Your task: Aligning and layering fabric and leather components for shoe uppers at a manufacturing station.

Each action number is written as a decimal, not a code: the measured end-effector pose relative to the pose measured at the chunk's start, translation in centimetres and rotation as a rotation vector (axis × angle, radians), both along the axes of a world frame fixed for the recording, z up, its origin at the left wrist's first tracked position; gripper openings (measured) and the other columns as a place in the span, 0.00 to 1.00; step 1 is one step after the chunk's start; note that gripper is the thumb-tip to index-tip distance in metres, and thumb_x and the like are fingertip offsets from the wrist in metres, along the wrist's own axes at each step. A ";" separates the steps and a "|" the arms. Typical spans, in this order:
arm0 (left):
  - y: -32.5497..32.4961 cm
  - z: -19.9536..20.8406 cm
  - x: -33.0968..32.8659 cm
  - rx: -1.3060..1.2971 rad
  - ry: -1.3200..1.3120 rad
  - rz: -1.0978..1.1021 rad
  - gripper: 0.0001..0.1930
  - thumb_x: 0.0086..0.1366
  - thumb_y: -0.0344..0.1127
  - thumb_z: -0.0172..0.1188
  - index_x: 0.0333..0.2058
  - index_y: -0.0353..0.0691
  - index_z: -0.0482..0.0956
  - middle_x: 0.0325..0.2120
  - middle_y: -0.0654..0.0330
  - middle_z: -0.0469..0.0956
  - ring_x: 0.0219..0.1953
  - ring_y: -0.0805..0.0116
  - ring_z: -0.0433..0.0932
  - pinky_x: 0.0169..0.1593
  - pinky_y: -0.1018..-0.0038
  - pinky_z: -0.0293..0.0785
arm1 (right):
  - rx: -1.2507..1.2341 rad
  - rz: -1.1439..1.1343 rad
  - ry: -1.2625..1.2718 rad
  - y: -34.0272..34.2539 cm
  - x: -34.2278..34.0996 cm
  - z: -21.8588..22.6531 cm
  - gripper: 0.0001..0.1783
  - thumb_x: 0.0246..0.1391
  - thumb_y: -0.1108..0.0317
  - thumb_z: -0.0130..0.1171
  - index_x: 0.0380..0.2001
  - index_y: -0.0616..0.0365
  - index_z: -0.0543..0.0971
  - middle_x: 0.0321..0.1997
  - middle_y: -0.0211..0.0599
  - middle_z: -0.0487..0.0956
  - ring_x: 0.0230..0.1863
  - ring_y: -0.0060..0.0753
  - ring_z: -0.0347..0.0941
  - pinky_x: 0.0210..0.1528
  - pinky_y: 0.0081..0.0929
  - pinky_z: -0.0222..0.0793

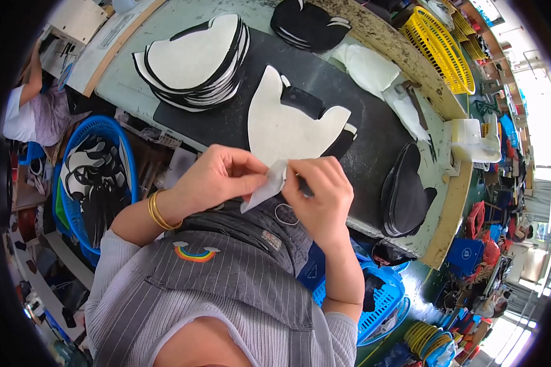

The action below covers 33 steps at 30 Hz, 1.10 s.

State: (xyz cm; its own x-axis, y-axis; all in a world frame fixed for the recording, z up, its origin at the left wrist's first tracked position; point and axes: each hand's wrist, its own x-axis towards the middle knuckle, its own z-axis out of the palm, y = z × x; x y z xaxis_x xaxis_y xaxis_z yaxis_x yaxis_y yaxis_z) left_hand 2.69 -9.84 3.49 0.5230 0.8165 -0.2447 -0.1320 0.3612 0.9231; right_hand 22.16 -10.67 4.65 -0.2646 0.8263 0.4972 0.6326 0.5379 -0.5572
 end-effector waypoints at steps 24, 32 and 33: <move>-1.9 -3.8 3.5 -0.255 -0.403 0.297 0.13 0.64 0.30 0.56 0.47 0.36 0.71 0.43 0.61 0.76 0.44 0.75 0.76 0.46 0.77 0.73 | -0.663 -0.107 1.422 -2.5 -0.2 -4.5 0.08 0.59 0.74 0.52 0.41 0.61 0.75 0.42 0.36 0.79 0.44 0.27 0.75 0.50 0.25 0.69; 0.5 -2.0 1.4 0.777 0.286 0.373 0.15 0.59 0.31 0.63 0.44 0.34 0.74 0.39 0.58 0.76 0.36 0.75 0.75 0.42 0.79 0.71 | -0.649 -0.105 0.907 -2.4 1.6 -3.0 0.07 0.60 0.71 0.53 0.34 0.63 0.77 0.26 0.21 0.74 0.29 0.09 0.66 0.30 0.10 0.60; 1.3 -0.6 1.3 1.019 0.425 0.340 0.15 0.57 0.31 0.65 0.42 0.34 0.76 0.37 0.57 0.77 0.34 0.72 0.76 0.41 0.78 0.72 | -0.658 -0.099 0.904 -2.6 1.3 -2.8 0.07 0.60 0.71 0.53 0.34 0.63 0.77 0.26 0.21 0.74 0.29 0.09 0.66 0.30 0.10 0.60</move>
State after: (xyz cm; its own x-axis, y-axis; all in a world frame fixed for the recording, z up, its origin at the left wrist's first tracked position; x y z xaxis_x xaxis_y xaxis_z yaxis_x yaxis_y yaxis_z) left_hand 3.94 -8.53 2.93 0.2719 0.8191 0.5051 0.3115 -0.5715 0.7591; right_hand 23.46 -13.30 1.85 0.0534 0.9963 -0.0677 -0.1241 -0.0607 -0.9904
